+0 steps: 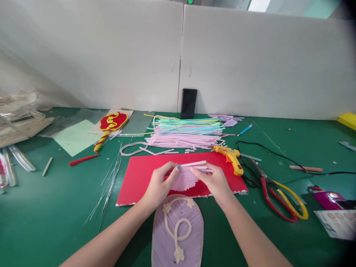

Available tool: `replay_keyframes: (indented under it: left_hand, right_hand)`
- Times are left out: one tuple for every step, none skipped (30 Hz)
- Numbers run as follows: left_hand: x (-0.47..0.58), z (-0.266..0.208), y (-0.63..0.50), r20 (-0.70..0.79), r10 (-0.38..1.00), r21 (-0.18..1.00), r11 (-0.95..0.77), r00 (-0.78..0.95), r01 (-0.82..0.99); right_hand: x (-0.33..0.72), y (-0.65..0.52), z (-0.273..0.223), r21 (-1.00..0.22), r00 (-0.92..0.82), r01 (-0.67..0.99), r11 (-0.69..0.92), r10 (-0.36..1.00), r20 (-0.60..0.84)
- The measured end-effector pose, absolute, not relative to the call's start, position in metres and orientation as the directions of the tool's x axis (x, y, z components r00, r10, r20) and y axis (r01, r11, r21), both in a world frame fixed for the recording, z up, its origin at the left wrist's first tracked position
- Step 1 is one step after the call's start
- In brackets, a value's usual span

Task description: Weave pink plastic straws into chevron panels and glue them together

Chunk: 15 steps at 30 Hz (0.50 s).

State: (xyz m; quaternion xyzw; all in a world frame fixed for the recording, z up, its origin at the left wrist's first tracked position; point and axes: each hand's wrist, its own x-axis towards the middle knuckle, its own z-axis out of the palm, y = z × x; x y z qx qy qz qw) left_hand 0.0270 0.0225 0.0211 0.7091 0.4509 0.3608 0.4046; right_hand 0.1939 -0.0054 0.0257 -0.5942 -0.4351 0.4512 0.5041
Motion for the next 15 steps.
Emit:
replay_keyframes:
  left_hand:
    - [0.027,0.021,0.022,0.148,0.932,0.898,-0.267,0.331,0.349]
    - [0.028,0.021,0.023,0.150,0.932,0.898,-0.267,0.329,0.349]
    - [0.028,0.020,0.023,0.150,0.933,0.898,-0.267,0.327,0.351]
    - [0.028,0.020,0.023,0.150,0.934,0.897,-0.266,0.323,0.353]
    - [0.028,0.020,0.023,0.148,0.936,0.896,-0.263,0.320,0.356]
    - [0.028,0.019,0.024,0.148,0.938,0.895,-0.261,0.313,0.361]
    - [0.028,0.020,0.025,0.149,0.942,0.893,-0.259,0.300,0.367]
    - [0.027,0.020,0.026,0.153,0.946,0.892,-0.256,0.286,0.372]
    - [0.026,0.021,0.028,0.159,0.952,0.890,-0.253,0.262,0.379]
    - [0.026,0.024,0.030,0.167,0.956,0.888,-0.251,0.240,0.384]
    - [0.025,0.027,0.033,0.177,0.958,0.886,-0.254,0.225,0.387]
    - [0.025,0.032,0.036,0.189,0.958,0.884,-0.262,0.218,0.387]
    - [0.024,0.037,0.039,0.204,0.954,0.880,-0.277,0.219,0.386]
    - [0.025,0.043,0.042,0.223,0.949,0.875,-0.295,0.222,0.384]
    - [0.025,0.049,0.045,0.243,0.945,0.867,-0.313,0.220,0.387]
  right_hand:
    - [0.194,-0.005,0.025,-0.992,0.196,0.066,-0.110,0.976,-0.095]
    - [0.193,-0.005,0.023,-0.992,0.179,0.072,-0.103,0.980,-0.089]
    - [0.192,-0.005,0.022,-0.993,0.167,0.079,-0.092,0.983,-0.078]
    - [0.192,-0.004,0.019,-0.993,0.164,0.089,-0.077,0.985,-0.061]
    - [0.191,-0.004,0.017,-0.993,0.172,0.102,-0.053,0.984,-0.035]
    - [0.192,-0.003,0.015,-0.993,0.182,0.112,-0.028,0.983,-0.007]
    - [0.194,-0.001,0.014,-0.992,0.195,0.124,-0.005,0.981,0.020]
    - [0.198,0.001,0.014,-0.991,0.207,0.131,0.020,0.977,0.047]
    - [0.204,0.002,0.015,-0.991,0.221,0.129,0.020,0.974,0.049]
    - [0.213,0.004,0.017,-0.990,0.275,0.137,0.014,0.960,0.052]
    - [0.224,0.006,0.020,-0.983,0.341,0.183,0.002,0.938,0.066]
    - [0.237,0.007,0.023,-0.961,0.428,0.275,-0.013,0.897,0.110]
    - [0.251,0.008,0.026,-0.918,0.504,0.394,-0.050,0.847,0.171]
    - [0.265,0.009,0.029,-0.843,0.579,0.523,-0.121,0.776,0.248]
    - [0.278,0.009,0.030,-0.752,0.610,0.626,-0.206,0.730,0.308]
